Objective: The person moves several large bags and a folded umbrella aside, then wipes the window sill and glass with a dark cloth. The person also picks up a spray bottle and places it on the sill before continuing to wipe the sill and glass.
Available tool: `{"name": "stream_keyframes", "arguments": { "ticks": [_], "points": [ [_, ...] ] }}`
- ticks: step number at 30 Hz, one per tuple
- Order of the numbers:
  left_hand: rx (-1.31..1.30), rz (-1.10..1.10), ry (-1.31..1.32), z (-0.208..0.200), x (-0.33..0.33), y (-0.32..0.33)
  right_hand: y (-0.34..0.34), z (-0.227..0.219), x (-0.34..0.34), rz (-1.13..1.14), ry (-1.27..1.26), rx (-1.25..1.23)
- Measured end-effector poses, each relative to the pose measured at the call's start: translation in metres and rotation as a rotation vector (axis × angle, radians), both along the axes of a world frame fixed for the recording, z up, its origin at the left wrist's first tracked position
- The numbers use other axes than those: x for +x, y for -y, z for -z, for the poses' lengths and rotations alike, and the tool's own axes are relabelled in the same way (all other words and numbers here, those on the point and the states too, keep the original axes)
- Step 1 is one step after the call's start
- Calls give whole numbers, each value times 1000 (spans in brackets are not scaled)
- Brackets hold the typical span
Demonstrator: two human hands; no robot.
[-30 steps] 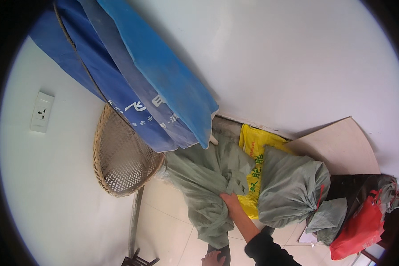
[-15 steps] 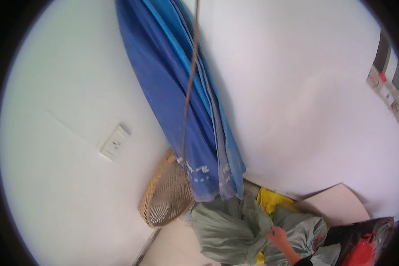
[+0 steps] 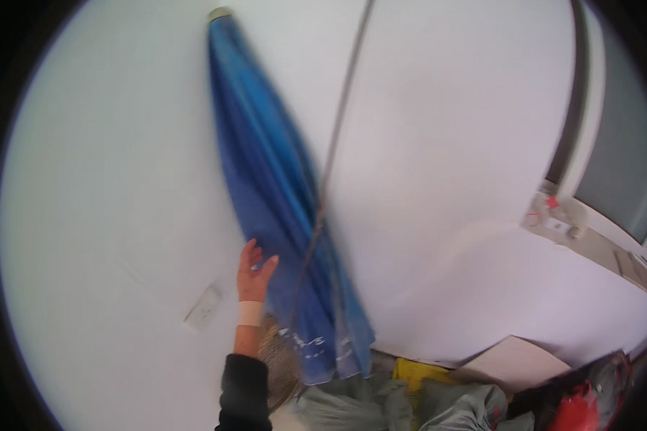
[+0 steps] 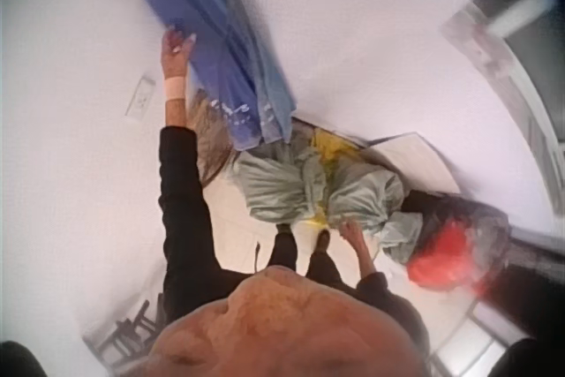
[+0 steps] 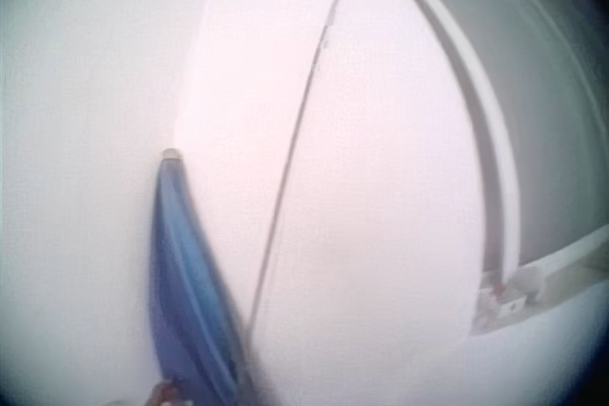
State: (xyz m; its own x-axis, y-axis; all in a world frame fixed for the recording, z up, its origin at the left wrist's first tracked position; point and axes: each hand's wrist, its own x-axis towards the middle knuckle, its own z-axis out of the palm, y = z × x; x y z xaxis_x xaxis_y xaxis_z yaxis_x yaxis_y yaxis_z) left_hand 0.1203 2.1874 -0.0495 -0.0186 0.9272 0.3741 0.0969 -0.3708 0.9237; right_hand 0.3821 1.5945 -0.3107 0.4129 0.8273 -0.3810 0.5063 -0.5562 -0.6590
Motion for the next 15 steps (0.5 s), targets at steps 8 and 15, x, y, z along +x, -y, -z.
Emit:
{"name": "stream_keyframes", "arguments": {
  "ticks": [8,15],
  "points": [
    [117,188,-108,-38,66,-21,8,-85,7,-86,216,-60],
    [74,102,-437,-56,75,-14,29,-80,14,-79,113,-116]
  ]
}}
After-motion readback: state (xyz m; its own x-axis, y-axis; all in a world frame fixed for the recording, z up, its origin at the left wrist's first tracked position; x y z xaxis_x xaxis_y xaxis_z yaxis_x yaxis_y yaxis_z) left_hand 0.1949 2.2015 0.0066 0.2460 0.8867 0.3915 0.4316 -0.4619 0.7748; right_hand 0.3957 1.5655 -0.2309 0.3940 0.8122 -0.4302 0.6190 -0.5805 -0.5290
